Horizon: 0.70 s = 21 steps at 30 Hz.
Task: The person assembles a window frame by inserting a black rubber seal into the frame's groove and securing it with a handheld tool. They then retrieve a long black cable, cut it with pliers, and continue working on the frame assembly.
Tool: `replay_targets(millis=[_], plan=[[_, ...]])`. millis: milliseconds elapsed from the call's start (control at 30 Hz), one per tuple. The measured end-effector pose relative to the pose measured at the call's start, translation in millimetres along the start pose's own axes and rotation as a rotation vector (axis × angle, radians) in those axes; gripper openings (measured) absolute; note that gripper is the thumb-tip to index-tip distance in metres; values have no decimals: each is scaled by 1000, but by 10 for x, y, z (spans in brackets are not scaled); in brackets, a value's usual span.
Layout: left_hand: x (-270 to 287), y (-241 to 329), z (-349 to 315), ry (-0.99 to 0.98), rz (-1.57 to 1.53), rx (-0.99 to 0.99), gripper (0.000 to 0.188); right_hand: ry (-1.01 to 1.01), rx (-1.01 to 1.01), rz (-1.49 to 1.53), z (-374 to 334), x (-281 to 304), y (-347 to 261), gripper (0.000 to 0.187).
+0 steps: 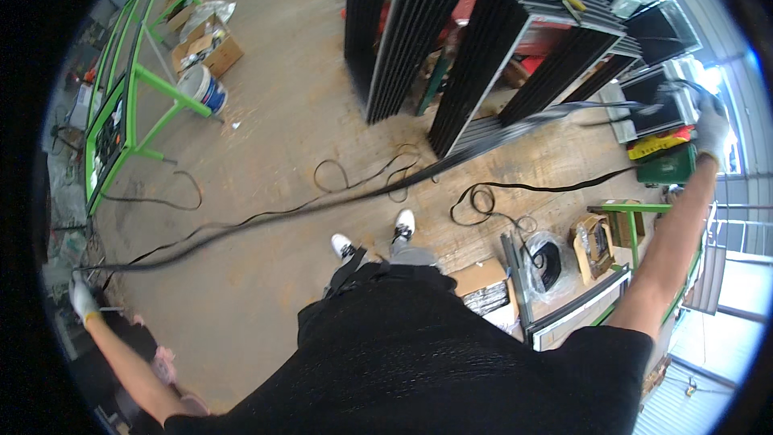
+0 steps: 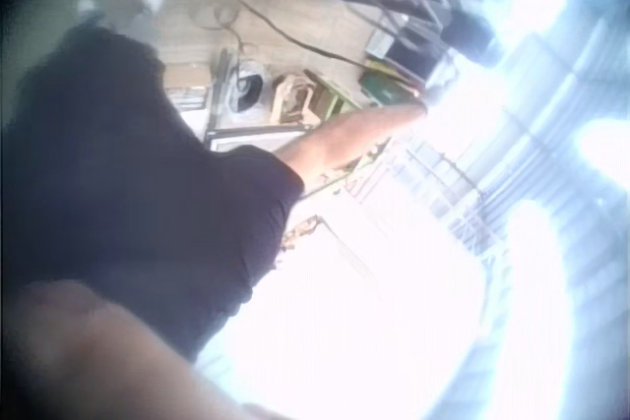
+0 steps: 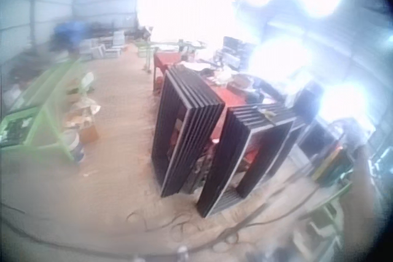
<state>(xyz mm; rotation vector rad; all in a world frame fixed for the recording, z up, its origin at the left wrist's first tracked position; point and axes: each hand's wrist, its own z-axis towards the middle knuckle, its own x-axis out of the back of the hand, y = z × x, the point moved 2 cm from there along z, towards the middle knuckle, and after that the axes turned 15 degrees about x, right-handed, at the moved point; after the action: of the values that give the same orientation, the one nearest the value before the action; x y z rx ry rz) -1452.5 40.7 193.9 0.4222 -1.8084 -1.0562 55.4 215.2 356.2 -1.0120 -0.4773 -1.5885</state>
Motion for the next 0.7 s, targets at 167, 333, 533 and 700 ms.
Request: replay_targets(millis=[167, 333, 533, 700], plan=[[-938, -145, -950, -100, 732, -171, 81, 59, 289, 555, -1045, -184, -1883, 19], [-3445, 91, -3222, -490, 426, -615, 76, -325, 439, 820, -1677, -234, -3283, 17], [-5283, 1046, -5568, -1063, 28, -713, 88, -554, 618, 974, -2110, -512, -4107, 19], [-5479, 1074, -5925, -1588, 54, -258, 59, -472, 536, 964, -2200, -605, -4178, 21]])
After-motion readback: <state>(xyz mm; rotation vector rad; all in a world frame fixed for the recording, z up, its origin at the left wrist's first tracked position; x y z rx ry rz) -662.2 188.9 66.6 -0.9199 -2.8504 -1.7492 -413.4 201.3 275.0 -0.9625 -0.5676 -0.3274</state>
